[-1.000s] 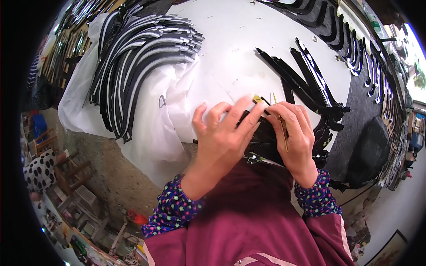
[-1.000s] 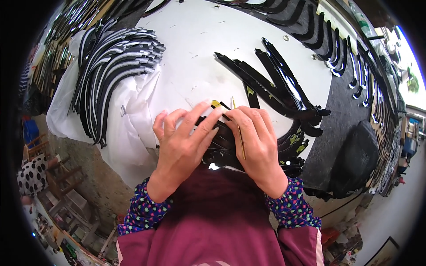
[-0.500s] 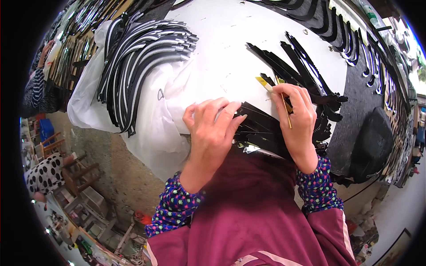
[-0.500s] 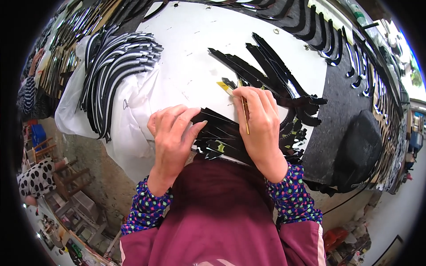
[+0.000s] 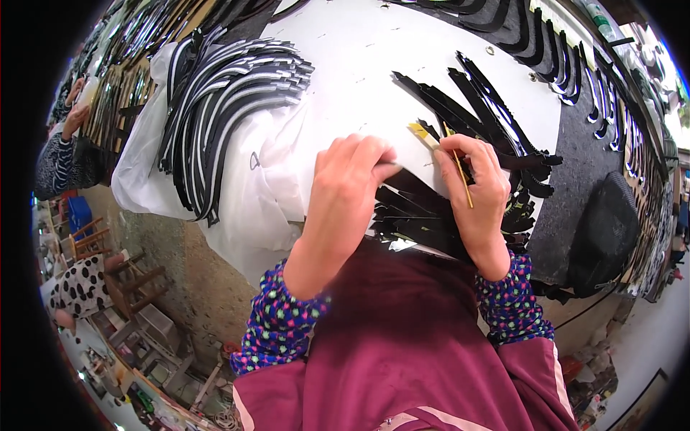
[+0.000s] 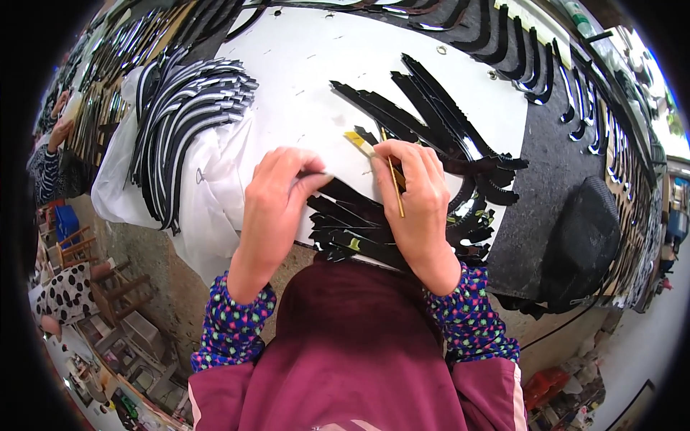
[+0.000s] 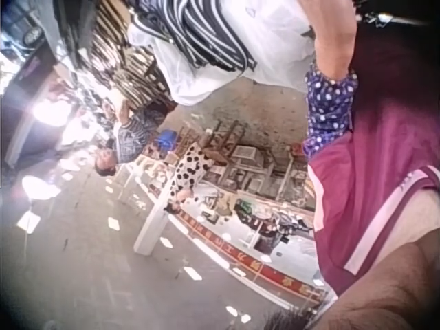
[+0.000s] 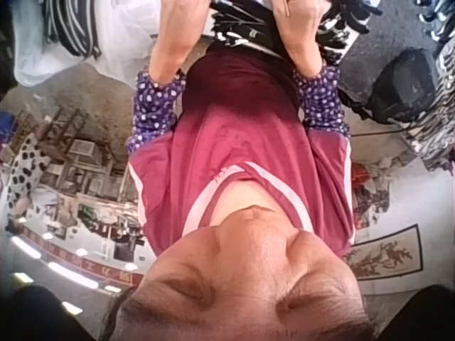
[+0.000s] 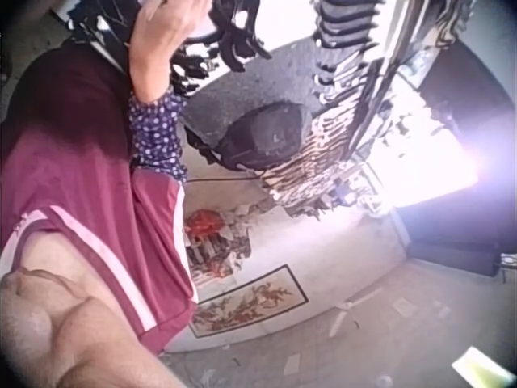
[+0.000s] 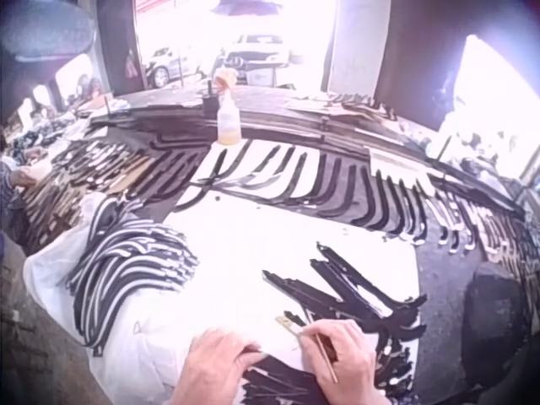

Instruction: Applying adhesive to black shoe components using a small brush in a factory workshop.

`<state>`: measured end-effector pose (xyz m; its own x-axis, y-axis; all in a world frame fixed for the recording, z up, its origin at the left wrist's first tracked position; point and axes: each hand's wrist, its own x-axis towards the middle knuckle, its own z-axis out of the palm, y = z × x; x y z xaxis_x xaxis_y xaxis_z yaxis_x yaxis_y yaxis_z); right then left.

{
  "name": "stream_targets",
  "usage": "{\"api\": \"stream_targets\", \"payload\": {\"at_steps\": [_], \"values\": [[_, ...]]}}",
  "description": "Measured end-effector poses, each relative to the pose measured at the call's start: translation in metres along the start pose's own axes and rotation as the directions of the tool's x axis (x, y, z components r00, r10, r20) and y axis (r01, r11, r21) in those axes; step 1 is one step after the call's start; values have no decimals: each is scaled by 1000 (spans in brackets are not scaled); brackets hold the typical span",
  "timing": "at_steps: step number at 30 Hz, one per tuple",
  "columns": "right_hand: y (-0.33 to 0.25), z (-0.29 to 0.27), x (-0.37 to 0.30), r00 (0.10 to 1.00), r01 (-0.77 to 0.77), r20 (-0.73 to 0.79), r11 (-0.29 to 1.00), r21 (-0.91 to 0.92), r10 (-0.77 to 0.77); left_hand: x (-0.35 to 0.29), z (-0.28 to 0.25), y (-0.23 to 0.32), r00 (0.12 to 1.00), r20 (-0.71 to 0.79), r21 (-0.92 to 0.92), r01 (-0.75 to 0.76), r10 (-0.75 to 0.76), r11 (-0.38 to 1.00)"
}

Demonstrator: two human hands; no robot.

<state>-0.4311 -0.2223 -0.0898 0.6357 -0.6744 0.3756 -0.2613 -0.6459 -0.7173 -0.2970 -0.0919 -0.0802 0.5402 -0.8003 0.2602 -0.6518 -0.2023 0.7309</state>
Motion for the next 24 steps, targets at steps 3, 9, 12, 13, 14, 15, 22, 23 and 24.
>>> {"api": "stream_targets", "payload": {"at_steps": [3, 9, 12, 13, 14, 15, 22, 23, 24], "values": [[-5, -2, 0, 997, -72, 20, 997, 30, 71, 12, 15, -2, 998, -38, -86, 37, -40, 996], [-4, -2, 1, 1000, 4, 25, 1000, -25, -3, -7, 17, -6, 971, -142, 305, -142, 192, 942], [-2, -2, 3, 998, 52, 25, 997, -49, -50, -17, 5, -3, 977, -64, 383, -164, 203, 909], [-3, -1, 3, 999, 48, 29, 998, -51, -46, -20, 2, -2, 977, -17, 434, -183, 210, 882], [-5, -1, 5, 996, 85, 18, 994, -66, -84, -26, 0, -3, 982, 19, 457, -175, 188, 872], [-7, -1, 6, 993, 122, 7, 989, -81, -122, -28, -1, -2, 983, 19, 456, -173, 184, 873], [-33, 8, -1, 973, 199, 116, 980, 9, -199, -39, 1, -7, 985, 85, 505, -172, 149, 846], [-31, 12, -3, 969, 213, 124, 977, 5, -212, -40, 2, -9, 986, 78, 505, -165, 146, 847], [-28, 15, -5, 969, 213, 129, 977, 8, -212, -41, 2, -10, 987, 70, 505, -158, 143, 849]]}}
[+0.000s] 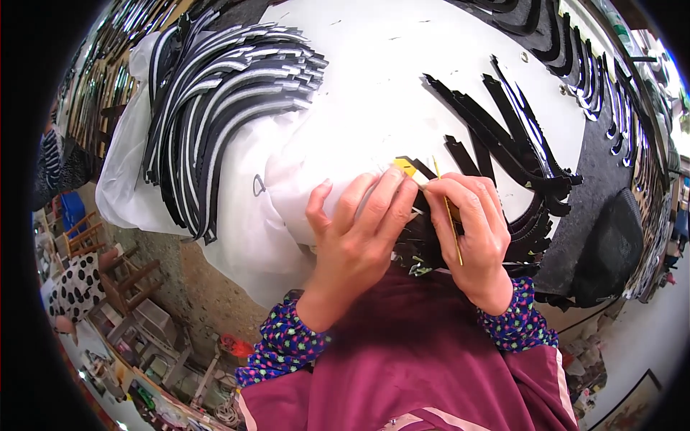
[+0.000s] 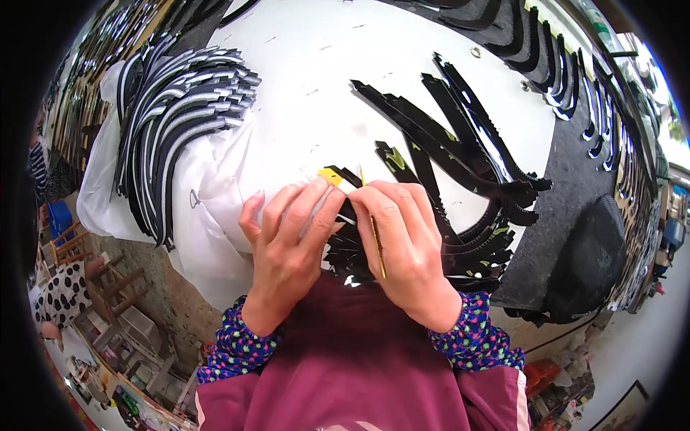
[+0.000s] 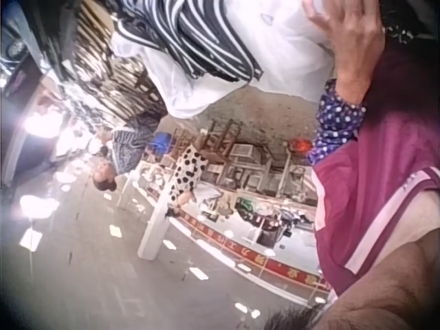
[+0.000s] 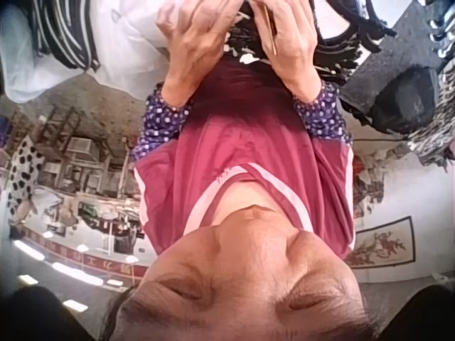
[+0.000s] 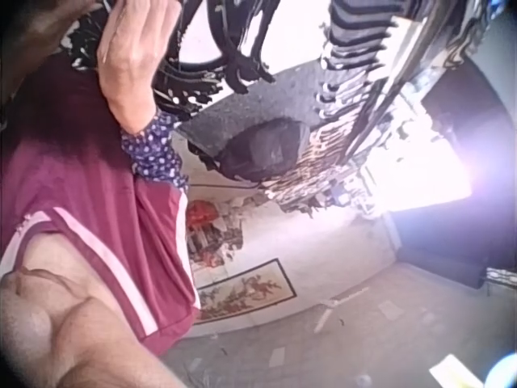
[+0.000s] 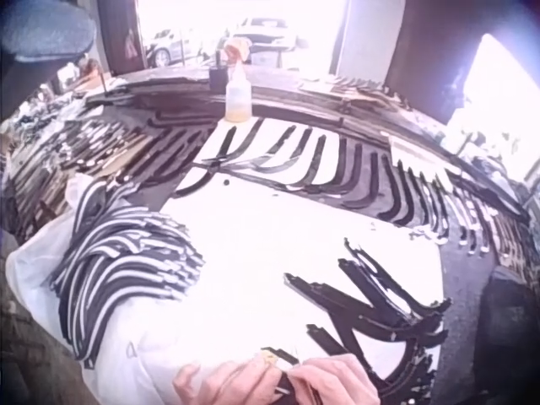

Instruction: Applying adhesive to black shoe components using a small brush in a factory workshop.

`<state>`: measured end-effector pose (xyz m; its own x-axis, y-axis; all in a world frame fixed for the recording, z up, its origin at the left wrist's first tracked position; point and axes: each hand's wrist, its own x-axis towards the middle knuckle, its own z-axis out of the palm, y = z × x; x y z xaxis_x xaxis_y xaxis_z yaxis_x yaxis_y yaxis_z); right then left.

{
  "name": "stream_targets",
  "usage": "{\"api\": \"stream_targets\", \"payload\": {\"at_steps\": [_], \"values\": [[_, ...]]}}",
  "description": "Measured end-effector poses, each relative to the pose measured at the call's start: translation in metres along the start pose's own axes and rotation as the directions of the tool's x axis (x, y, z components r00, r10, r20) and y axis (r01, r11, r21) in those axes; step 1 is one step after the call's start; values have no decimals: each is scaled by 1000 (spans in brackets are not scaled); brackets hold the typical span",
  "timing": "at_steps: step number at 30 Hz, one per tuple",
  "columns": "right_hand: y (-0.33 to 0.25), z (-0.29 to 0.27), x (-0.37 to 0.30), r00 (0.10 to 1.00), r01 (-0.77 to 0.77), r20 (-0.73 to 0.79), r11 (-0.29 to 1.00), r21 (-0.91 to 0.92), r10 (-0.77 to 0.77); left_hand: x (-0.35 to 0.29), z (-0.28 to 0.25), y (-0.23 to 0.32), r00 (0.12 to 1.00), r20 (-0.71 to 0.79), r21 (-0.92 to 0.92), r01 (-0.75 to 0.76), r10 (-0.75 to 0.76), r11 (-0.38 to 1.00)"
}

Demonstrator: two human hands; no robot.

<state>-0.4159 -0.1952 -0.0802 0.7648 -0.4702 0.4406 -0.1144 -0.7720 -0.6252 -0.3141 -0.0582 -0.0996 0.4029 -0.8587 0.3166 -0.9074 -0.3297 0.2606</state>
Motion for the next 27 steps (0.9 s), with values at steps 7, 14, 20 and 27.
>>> {"api": "stream_targets", "payload": {"at_steps": [7, 14, 20, 27], "values": [[7, 2, -4, 1000, -15, -8, 1000, -19, 15, -1, 0, 0, 1000, -14, -5, 17, -17, 1000], [5, 2, -3, 1000, -15, -7, 999, -45, 14, -3, 3, -2, 1000, -30, 3, 11, -10, 1000], [5, 2, -4, 1000, -5, -11, 998, -62, 4, -4, 2, -2, 1000, -4, 58, -20, 20, 998], [4, 1, -3, 1000, 16, -7, 996, -93, -17, -3, 3, -1, 1000, -8, 64, -16, 16, 998]]}}
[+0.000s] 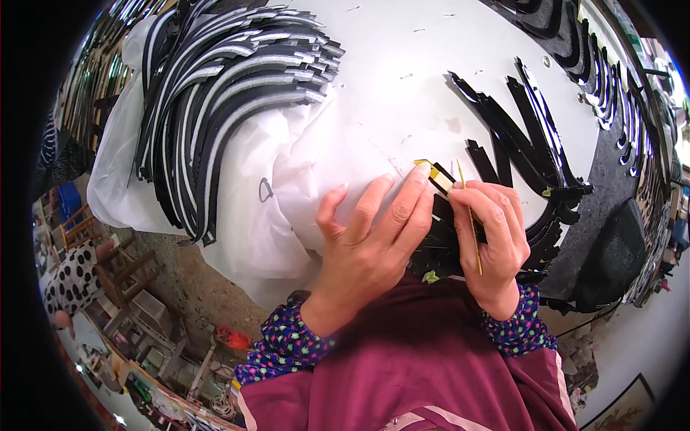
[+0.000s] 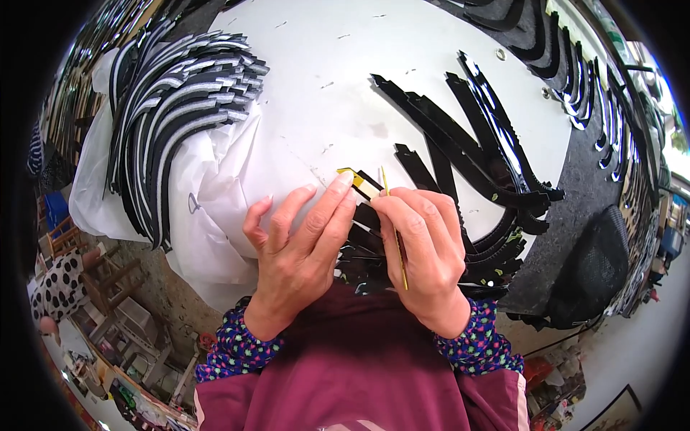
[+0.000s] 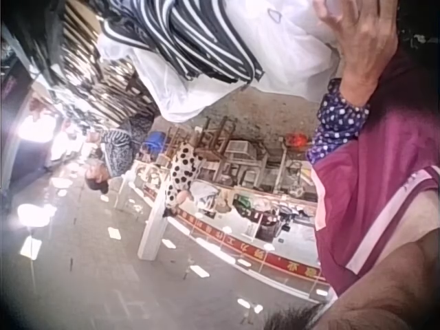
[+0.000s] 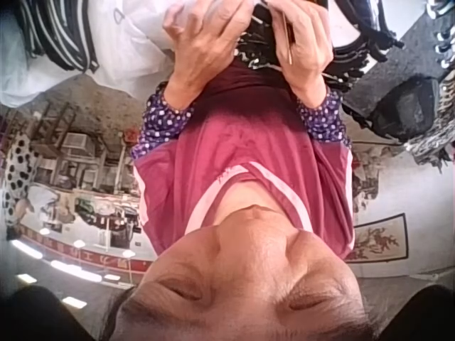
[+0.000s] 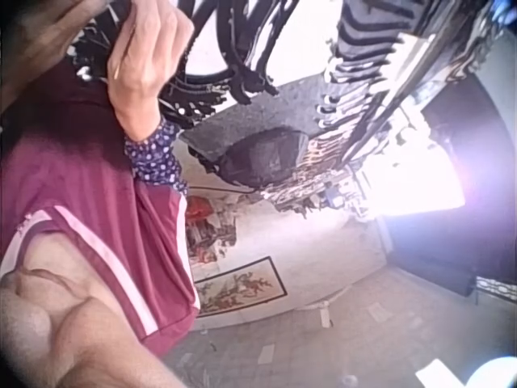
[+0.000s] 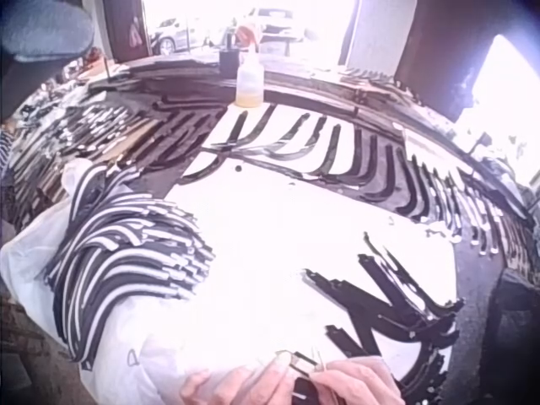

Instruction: Applying adhesive to black shoe components using a small brush in a factory workshop.

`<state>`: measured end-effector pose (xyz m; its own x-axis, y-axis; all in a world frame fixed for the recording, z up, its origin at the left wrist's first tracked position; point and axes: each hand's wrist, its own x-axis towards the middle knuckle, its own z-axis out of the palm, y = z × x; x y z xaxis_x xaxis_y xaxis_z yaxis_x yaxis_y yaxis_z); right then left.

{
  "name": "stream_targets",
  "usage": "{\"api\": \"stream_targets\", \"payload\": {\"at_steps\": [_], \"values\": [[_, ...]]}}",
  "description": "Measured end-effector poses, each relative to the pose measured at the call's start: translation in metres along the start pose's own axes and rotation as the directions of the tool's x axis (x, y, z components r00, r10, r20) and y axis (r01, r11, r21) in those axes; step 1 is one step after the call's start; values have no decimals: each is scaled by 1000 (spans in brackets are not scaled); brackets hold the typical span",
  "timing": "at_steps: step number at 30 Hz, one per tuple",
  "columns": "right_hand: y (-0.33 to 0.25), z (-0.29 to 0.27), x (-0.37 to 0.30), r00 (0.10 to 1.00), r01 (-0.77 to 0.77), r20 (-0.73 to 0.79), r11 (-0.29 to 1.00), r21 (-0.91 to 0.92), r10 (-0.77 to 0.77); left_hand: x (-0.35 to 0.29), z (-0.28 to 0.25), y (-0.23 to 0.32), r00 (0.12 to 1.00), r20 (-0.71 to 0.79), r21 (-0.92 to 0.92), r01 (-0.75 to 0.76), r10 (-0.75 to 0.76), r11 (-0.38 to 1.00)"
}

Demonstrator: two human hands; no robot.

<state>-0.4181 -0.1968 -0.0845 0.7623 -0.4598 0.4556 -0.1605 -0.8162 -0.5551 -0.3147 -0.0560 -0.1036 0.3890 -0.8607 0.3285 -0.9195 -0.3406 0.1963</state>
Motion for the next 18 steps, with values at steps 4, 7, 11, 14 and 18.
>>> {"api": "stream_targets", "payload": {"at_steps": [4, 7, 11, 14, 18], "values": [[-1, 1, 0, 1000, 2, -11, 1000, -14, -2, 0, 0, 0, 1000, 11, -5, 3, -3, 1000], [0, 2, -1, 1000, 0, -13, 1000, -16, 0, 0, 0, 1, 1000, 12, -13, 9, -9, 1000], [-1, 2, -1, 1000, 2, -16, 1000, -19, -2, 0, 1, 1, 1000, 10, -14, 15, -15, 1000], [0, 2, -1, 1000, -1, -20, 1000, -17, 1, 1, 1, 1, 1000, 10, -16, 15, -14, 1000], [-1, 1, -1, 1000, -6, -16, 1000, -14, 6, 1, 0, 1, 1000, 13, -21, 15, -14, 1000]]}}
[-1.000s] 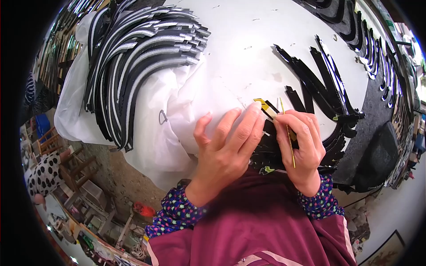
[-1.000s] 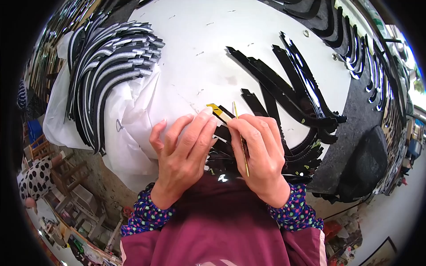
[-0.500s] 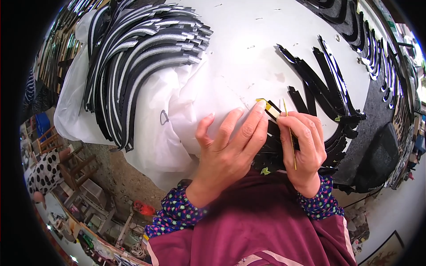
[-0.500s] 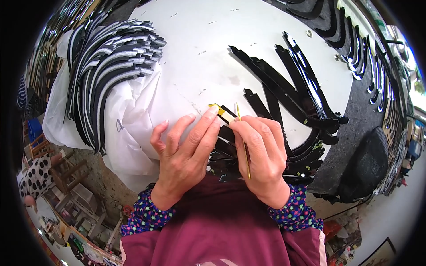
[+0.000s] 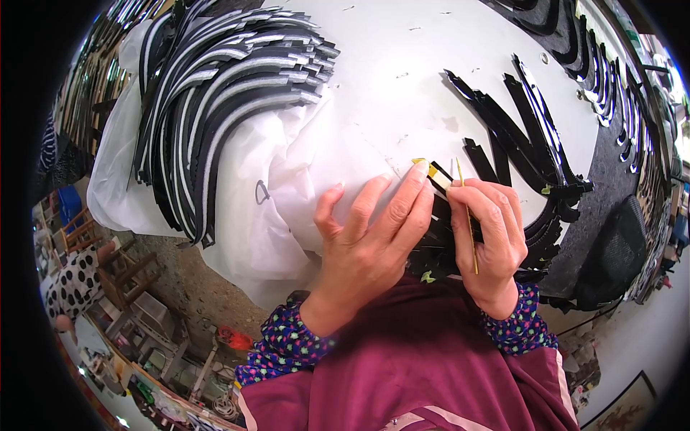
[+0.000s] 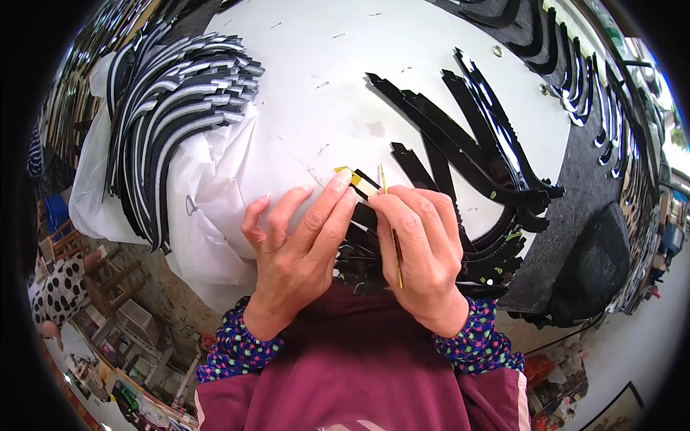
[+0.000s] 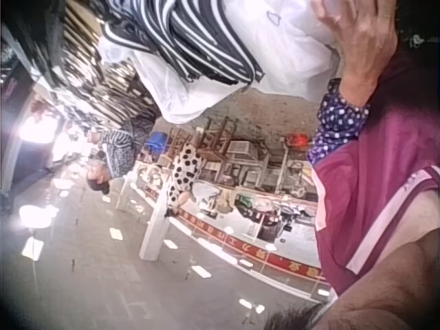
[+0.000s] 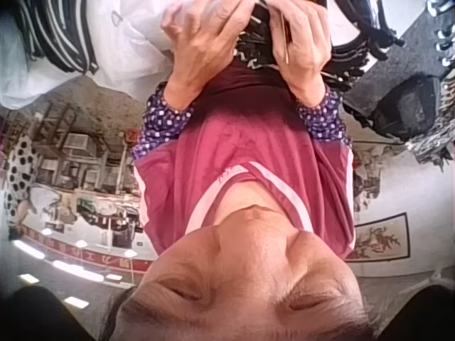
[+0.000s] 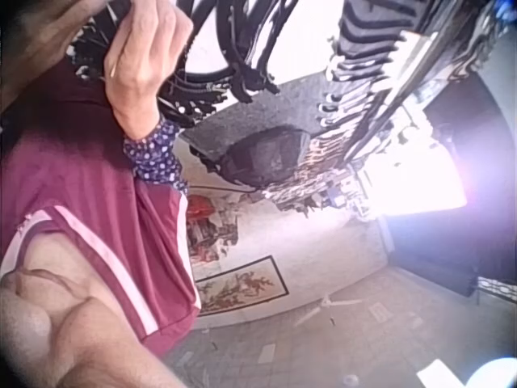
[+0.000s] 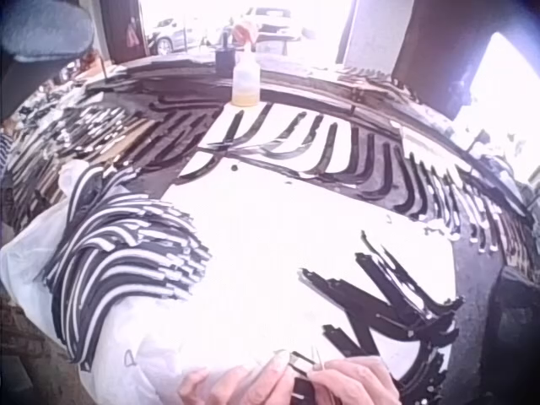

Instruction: Applying adhesive to black shoe components using a small brush in a factory workshop.

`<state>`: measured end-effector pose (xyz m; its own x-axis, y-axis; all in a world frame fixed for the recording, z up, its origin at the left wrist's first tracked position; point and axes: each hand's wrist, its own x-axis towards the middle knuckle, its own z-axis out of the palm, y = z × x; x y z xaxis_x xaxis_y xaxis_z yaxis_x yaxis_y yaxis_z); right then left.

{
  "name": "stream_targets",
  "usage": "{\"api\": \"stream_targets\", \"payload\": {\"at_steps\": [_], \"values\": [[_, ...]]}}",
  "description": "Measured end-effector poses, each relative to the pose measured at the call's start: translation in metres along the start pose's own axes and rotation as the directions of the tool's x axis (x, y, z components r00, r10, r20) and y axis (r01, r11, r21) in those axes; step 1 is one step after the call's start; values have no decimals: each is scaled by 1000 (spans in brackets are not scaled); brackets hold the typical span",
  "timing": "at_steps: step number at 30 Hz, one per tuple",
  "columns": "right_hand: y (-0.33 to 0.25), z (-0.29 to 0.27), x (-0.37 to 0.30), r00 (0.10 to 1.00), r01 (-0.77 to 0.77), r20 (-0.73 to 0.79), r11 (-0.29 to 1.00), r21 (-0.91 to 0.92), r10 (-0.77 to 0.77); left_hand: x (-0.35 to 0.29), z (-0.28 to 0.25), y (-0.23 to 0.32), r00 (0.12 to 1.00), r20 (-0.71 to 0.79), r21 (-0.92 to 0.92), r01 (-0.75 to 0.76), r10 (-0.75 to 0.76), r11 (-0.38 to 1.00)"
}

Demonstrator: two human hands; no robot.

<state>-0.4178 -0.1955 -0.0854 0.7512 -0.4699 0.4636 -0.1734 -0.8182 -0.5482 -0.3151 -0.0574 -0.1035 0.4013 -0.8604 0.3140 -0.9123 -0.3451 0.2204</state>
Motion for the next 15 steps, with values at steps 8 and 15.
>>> {"api": "stream_targets", "payload": {"at_steps": [8, 15], "values": [[1, 0, -2, 1000, -7, 8, 1000, -4, 7, 1, 0, 0, 1000, 3, -5, 5, -5, 1000], [1, 1, -2, 1000, -10, -2, 1000, 2, 10, 1, 1, 0, 1000, -5, -12, 11, -11, 1000]]}}
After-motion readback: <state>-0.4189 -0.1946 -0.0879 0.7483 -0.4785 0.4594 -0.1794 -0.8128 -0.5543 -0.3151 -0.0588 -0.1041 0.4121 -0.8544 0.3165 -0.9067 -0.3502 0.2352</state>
